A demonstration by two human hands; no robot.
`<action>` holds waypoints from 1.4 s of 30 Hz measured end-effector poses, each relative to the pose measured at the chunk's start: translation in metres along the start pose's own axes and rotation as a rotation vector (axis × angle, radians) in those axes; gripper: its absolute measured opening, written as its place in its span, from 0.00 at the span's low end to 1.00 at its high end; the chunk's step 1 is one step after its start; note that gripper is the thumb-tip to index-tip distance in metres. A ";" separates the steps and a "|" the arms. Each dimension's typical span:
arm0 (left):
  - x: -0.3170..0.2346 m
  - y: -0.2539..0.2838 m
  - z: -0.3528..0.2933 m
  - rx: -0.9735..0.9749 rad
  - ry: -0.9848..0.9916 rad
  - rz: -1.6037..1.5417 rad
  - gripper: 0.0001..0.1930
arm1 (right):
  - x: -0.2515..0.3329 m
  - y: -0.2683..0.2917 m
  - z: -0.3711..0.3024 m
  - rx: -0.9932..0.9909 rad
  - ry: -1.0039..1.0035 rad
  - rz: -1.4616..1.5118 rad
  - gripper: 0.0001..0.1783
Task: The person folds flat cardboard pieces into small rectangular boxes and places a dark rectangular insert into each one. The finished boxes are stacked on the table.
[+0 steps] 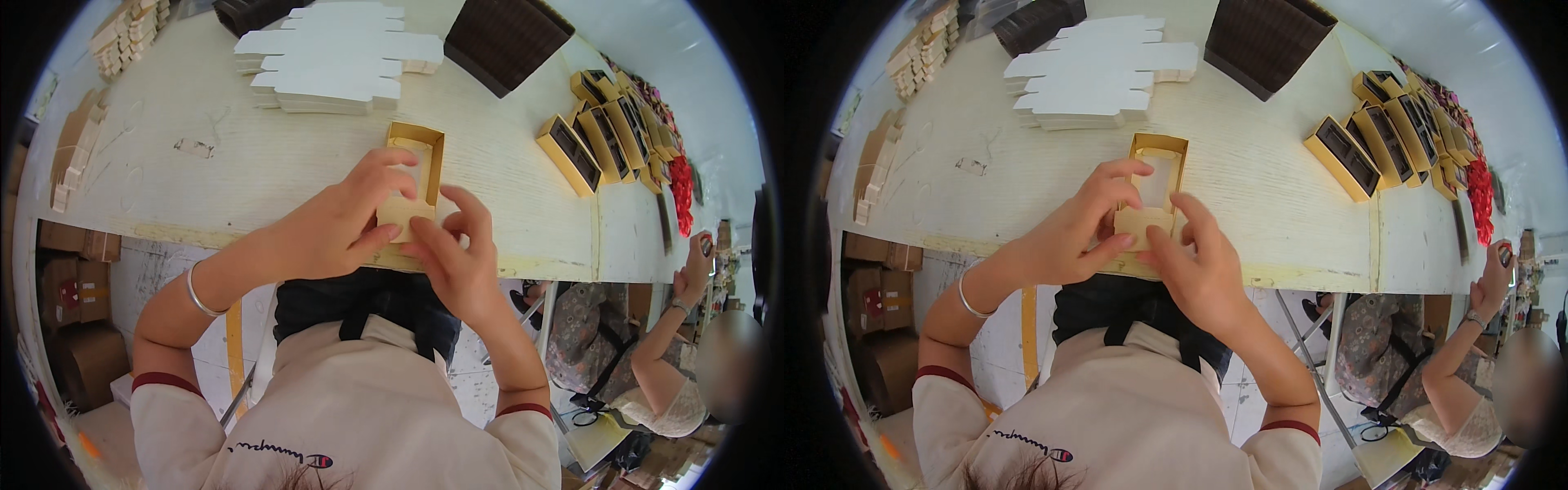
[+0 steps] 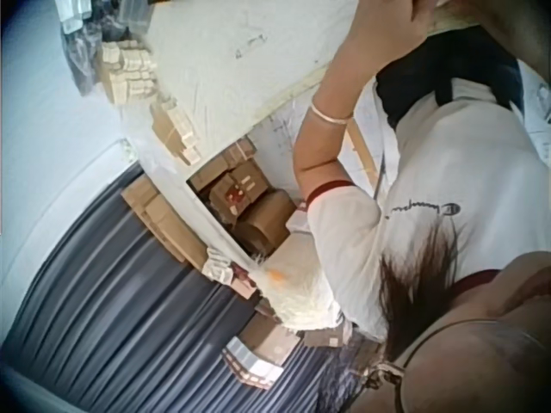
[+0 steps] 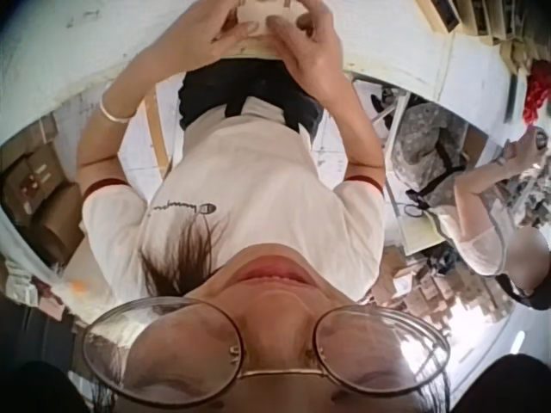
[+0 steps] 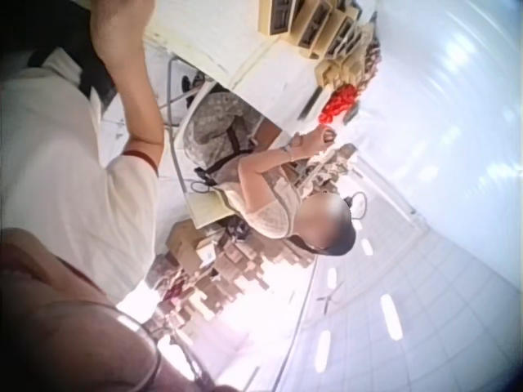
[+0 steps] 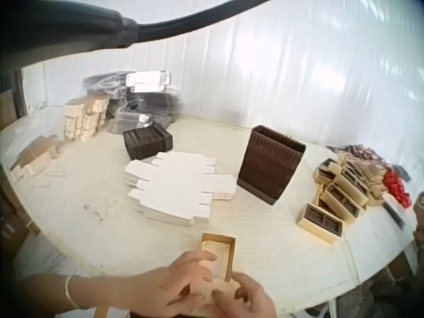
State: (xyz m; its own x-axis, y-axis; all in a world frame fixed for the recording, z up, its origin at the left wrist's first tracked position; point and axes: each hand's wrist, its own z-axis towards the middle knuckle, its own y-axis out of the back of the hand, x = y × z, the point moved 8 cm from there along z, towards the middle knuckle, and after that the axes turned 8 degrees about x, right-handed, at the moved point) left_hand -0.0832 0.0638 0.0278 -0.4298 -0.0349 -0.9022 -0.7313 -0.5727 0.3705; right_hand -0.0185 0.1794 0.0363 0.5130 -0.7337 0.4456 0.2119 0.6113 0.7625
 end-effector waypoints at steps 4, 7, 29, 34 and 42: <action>-0.004 -0.009 -0.006 -0.003 -0.043 0.342 0.08 | 0.019 -0.005 0.002 0.056 0.161 -0.310 0.14; -0.008 -0.018 -0.010 0.019 -0.045 0.549 0.09 | 0.015 -0.013 0.006 0.189 0.103 -0.204 0.09; 0.002 0.008 0.027 0.369 0.090 0.757 0.39 | -0.021 0.027 0.023 0.755 0.164 0.208 0.17; -0.002 0.003 -0.002 0.061 0.121 0.633 0.39 | -0.067 0.140 0.124 -0.005 0.100 -0.175 0.17; 0.010 0.003 -0.015 -0.140 0.119 0.473 0.35 | -0.132 0.135 0.180 0.121 -0.074 -0.651 0.07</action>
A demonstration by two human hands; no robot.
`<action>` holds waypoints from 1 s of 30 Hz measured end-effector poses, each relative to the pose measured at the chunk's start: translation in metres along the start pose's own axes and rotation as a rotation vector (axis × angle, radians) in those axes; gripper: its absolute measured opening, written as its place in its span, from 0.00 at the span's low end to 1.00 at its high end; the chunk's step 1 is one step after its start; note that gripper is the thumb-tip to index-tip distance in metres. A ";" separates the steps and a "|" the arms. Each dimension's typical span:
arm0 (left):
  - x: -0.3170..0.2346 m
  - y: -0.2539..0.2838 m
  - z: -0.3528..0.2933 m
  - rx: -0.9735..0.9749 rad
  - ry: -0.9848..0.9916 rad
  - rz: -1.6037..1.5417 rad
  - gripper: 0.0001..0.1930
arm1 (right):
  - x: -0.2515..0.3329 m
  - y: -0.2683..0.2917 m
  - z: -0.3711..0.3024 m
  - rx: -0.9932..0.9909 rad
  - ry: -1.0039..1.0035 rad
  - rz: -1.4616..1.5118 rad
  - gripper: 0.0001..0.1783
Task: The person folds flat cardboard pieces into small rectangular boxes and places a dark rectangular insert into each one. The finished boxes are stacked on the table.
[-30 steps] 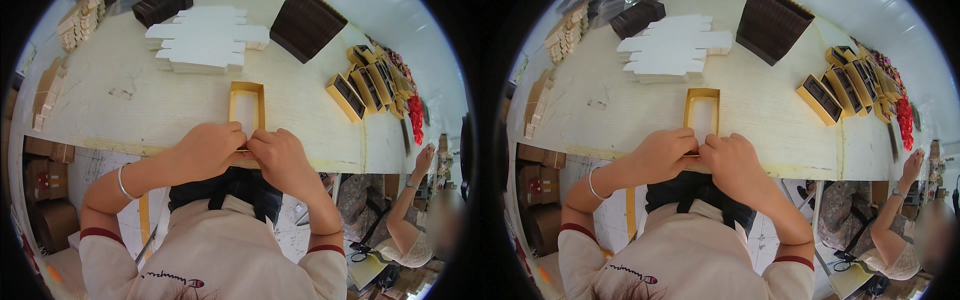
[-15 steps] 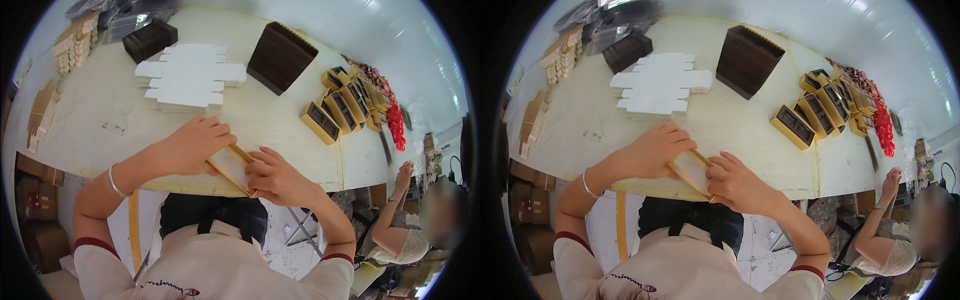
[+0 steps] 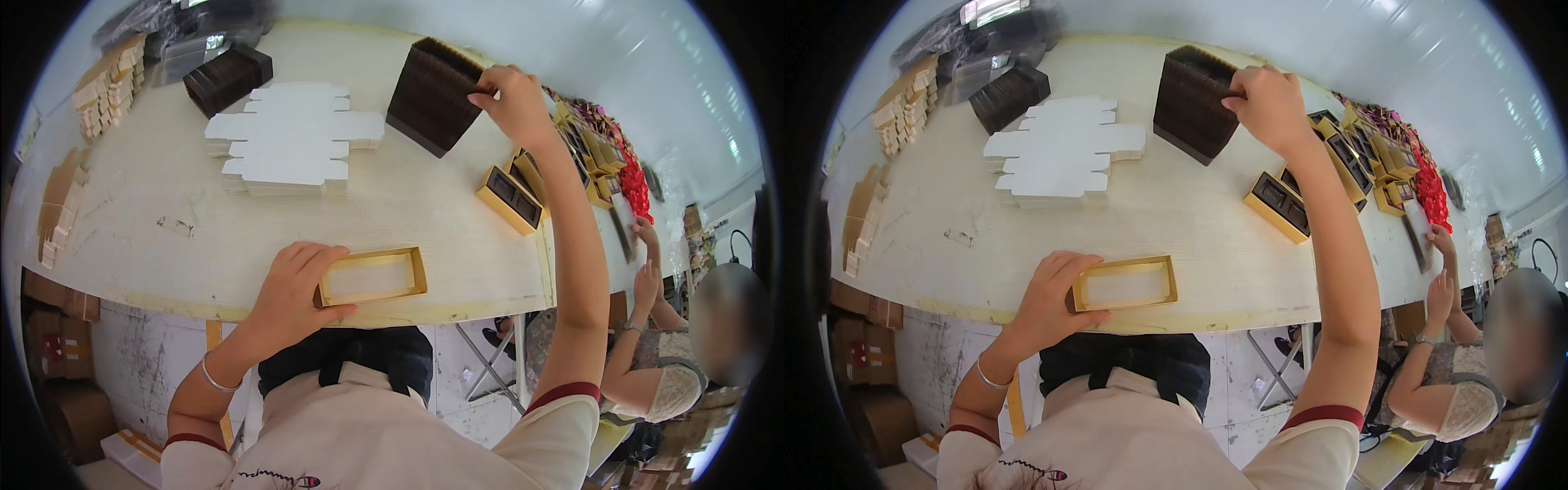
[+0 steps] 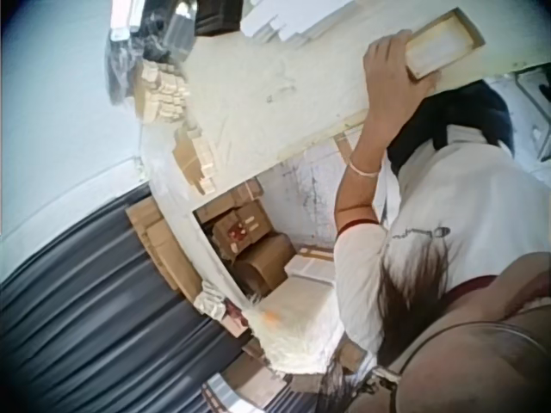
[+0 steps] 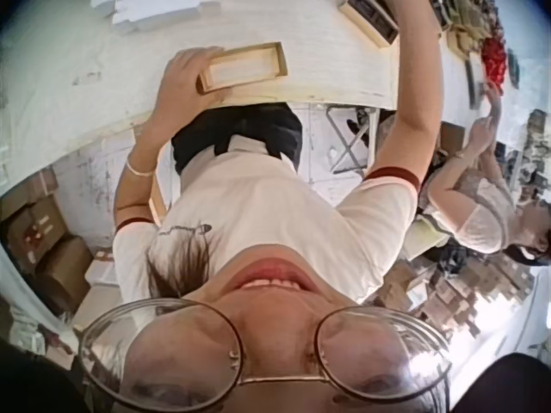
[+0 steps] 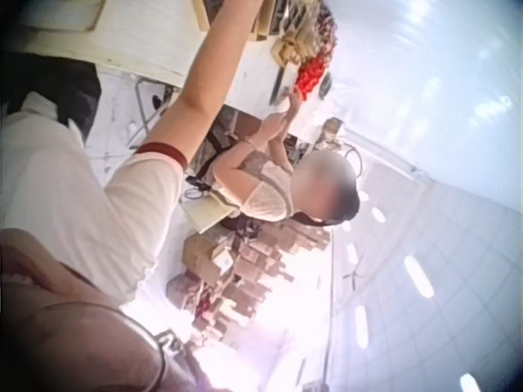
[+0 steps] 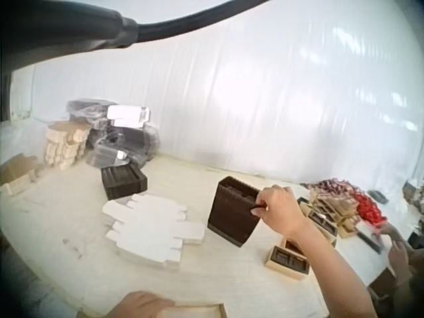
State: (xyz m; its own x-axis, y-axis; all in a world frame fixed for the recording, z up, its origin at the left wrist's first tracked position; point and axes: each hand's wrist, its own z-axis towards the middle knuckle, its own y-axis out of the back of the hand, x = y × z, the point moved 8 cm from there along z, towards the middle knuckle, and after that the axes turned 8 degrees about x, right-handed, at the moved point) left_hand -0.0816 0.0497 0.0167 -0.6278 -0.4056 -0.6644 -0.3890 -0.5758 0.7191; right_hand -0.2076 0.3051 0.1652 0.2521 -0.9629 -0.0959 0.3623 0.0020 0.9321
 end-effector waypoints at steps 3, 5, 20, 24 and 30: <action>-0.007 0.000 0.001 0.010 -0.041 0.044 0.35 | -0.008 0.003 0.004 0.024 0.013 0.171 0.10; -0.008 0.001 0.002 0.004 -0.047 0.059 0.36 | -0.021 0.005 0.008 0.046 0.054 0.440 0.11; -0.021 -0.014 0.005 0.138 -0.010 -0.111 0.40 | 0.084 -0.081 -0.214 0.728 -0.855 1.465 0.19; -0.026 -0.015 0.006 0.193 0.009 -0.027 0.38 | 0.097 -0.070 -0.198 0.645 -0.710 1.383 0.23; -0.017 -0.007 0.009 0.237 -0.010 -0.090 0.39 | 0.113 -0.022 -0.192 0.397 0.158 0.998 0.25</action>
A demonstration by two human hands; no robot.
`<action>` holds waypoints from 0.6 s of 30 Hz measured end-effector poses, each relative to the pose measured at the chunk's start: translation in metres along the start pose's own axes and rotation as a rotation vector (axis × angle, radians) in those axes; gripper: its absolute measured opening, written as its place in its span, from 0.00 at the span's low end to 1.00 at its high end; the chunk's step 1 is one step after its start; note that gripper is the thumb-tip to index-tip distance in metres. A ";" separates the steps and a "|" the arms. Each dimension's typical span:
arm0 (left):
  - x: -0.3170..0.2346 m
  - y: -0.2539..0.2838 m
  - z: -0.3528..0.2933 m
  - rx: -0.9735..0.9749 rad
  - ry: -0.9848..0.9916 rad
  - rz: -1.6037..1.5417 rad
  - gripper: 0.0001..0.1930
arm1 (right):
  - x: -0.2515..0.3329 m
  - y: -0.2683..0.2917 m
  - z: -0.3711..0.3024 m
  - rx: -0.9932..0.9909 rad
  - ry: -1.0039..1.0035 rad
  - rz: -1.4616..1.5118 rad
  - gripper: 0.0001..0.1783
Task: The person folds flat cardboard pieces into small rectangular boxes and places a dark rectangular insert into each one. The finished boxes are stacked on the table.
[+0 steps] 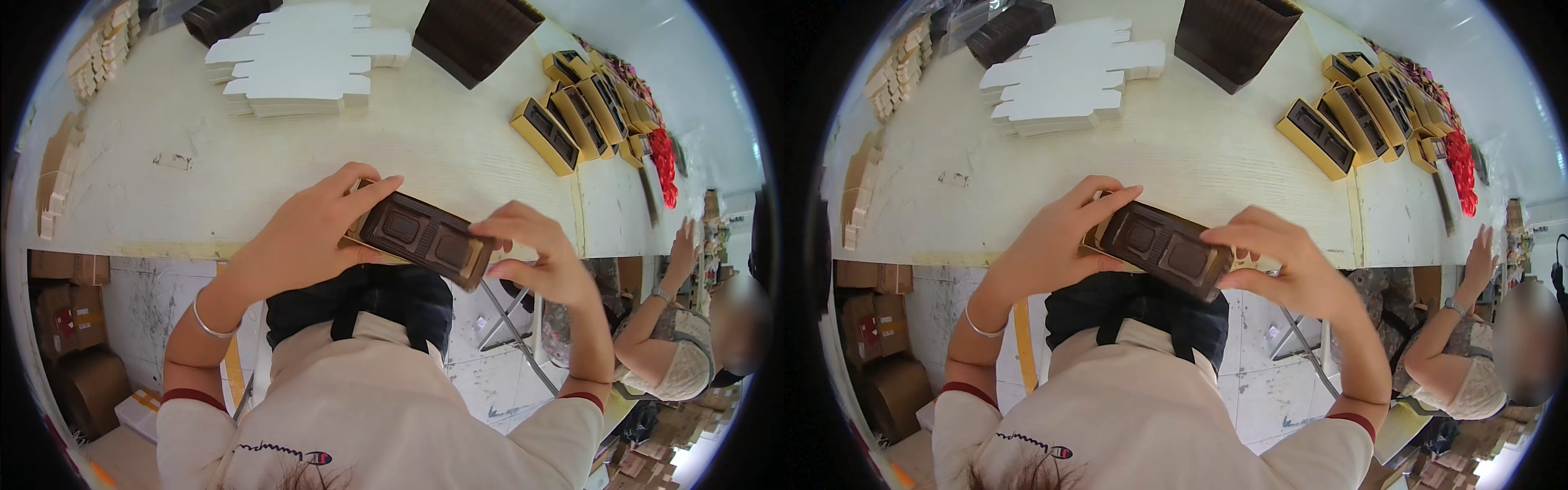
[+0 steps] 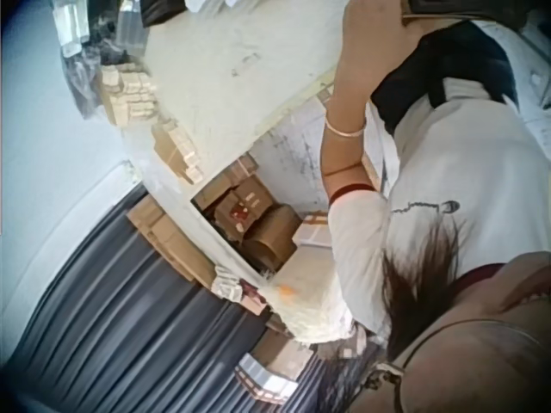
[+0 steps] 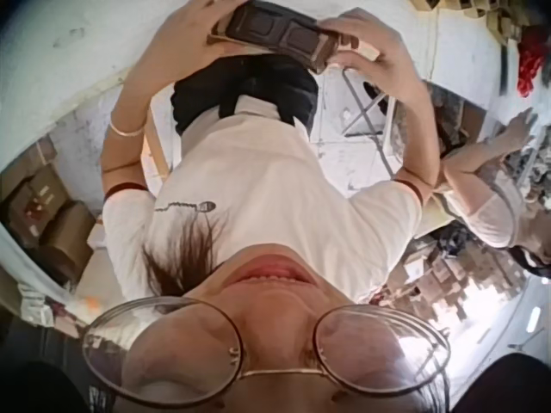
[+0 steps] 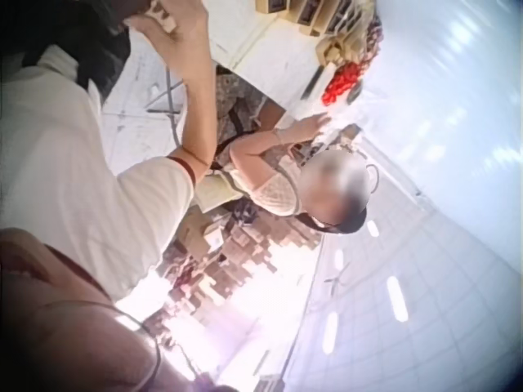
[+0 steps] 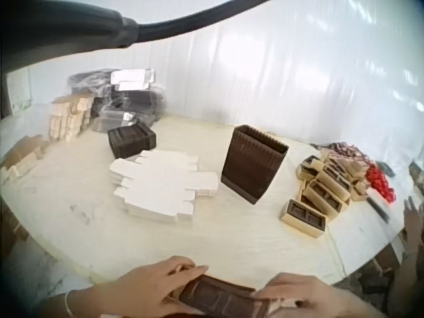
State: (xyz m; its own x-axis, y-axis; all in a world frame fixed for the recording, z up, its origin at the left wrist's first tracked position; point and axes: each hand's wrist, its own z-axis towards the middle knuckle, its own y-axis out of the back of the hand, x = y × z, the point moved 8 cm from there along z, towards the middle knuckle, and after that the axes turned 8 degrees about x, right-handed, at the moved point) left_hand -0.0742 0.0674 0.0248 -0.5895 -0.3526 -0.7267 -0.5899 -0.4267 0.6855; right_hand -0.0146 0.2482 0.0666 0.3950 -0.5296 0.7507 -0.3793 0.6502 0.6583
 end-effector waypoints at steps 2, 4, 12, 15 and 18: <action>-0.001 -0.002 0.002 0.020 -0.051 0.002 0.40 | 0.009 -0.013 0.001 -0.058 0.065 -0.143 0.21; -0.002 -0.002 0.006 0.061 -0.077 0.031 0.39 | 0.002 -0.019 0.005 -0.054 0.094 -0.316 0.24; 0.000 0.004 0.008 0.065 -0.079 0.306 0.41 | 0.023 -0.007 0.019 0.078 0.098 -0.292 0.20; -0.002 0.002 0.007 0.038 -0.080 0.356 0.43 | 0.020 -0.021 0.017 -0.070 0.137 -0.302 0.17; -0.002 0.002 0.008 0.054 -0.081 0.351 0.44 | 0.000 -0.033 0.013 -0.171 0.128 -0.159 0.17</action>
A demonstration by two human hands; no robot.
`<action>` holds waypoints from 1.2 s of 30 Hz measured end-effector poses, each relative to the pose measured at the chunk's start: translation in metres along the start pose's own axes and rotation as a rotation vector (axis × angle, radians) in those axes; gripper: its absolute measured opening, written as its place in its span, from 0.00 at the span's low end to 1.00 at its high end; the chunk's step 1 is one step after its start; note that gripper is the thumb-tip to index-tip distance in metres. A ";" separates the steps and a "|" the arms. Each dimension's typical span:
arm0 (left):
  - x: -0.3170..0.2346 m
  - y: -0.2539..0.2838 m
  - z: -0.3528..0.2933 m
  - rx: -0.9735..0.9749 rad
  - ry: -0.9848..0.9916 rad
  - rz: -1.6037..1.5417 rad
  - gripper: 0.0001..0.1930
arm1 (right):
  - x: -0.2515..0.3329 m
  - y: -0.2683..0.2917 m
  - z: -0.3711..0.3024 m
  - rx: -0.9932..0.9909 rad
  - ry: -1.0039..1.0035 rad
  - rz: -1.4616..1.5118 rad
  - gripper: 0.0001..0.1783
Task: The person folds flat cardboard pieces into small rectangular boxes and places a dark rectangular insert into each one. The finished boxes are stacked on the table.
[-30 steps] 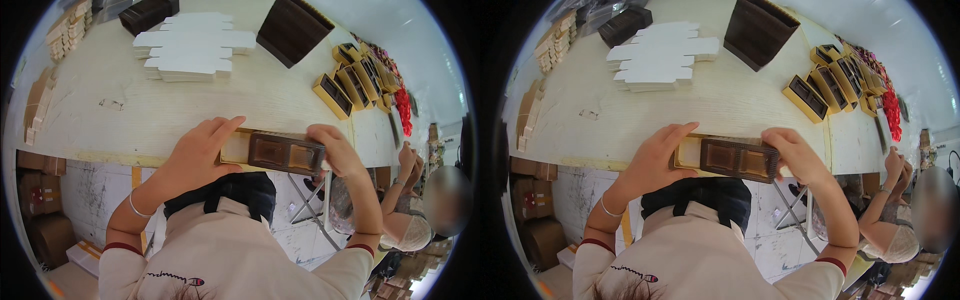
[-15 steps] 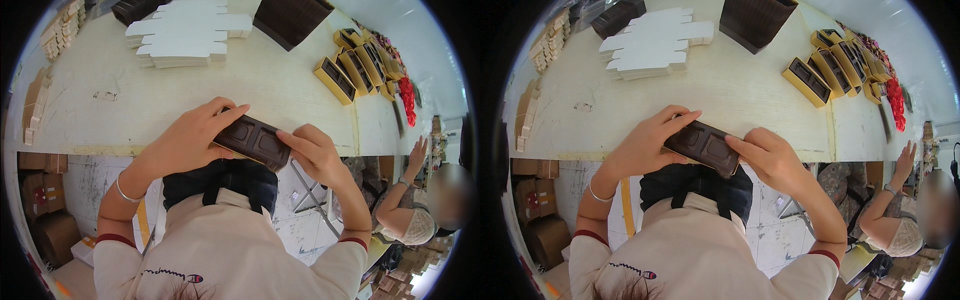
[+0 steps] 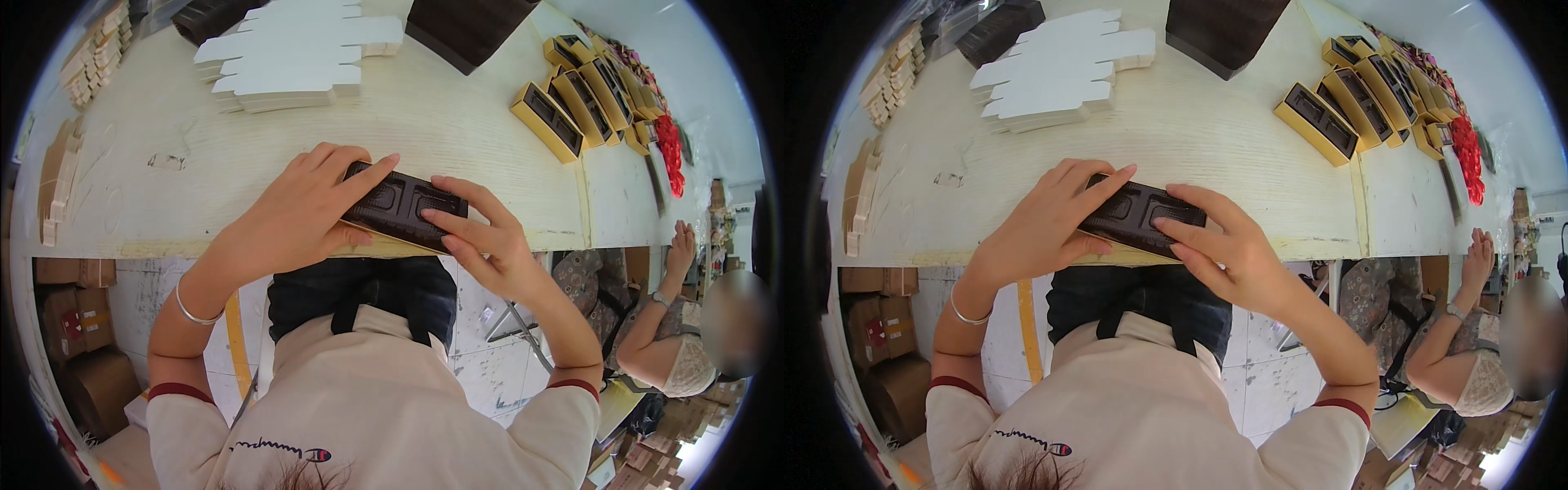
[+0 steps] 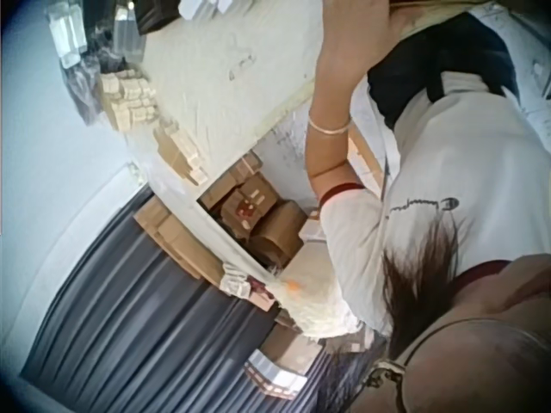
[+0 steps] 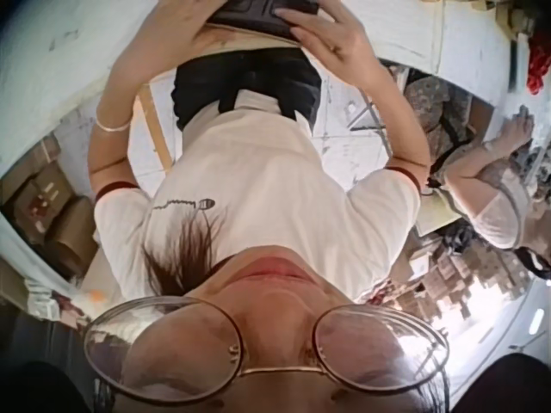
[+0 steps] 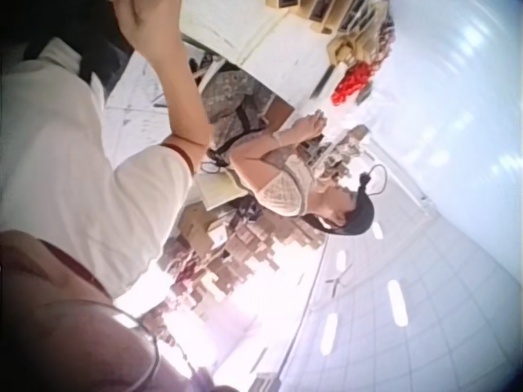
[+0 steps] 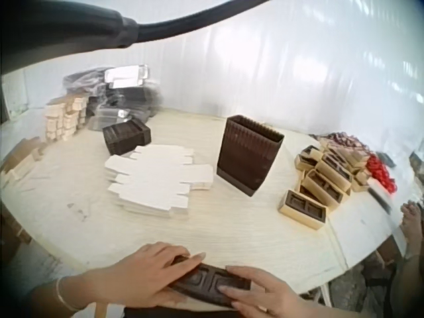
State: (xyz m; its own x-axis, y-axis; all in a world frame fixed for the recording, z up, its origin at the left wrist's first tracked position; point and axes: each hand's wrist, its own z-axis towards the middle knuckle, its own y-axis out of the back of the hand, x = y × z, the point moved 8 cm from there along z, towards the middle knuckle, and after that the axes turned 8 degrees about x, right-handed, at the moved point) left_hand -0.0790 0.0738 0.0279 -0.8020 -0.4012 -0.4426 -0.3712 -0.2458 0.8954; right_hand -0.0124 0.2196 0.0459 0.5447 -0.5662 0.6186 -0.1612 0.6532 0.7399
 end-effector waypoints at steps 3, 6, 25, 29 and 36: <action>-0.001 0.000 0.000 0.023 0.009 0.015 0.44 | 0.007 -0.005 -0.002 -0.074 0.044 -0.138 0.16; -0.001 0.001 0.000 0.060 0.027 0.049 0.43 | -0.002 -0.005 -0.002 -0.014 0.056 -0.093 0.20; -0.017 -0.009 -0.007 -0.081 -0.263 0.242 0.30 | 0.012 -0.022 -0.002 -0.049 0.019 -0.368 0.31; -0.016 -0.007 -0.004 -0.092 -0.258 0.210 0.30 | 0.007 -0.017 -0.009 -0.056 -0.022 -0.213 0.30; -0.021 -0.001 0.001 -0.032 -0.188 0.148 0.34 | 0.004 -0.011 -0.032 -0.175 -0.022 -0.259 0.27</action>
State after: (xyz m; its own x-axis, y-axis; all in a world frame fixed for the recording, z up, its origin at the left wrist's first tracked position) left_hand -0.0627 0.0833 0.0367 -0.9205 -0.2645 -0.2877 -0.2310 -0.2255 0.9465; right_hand 0.0177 0.2268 0.0318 0.5311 -0.7344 0.4225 0.1259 0.5615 0.8178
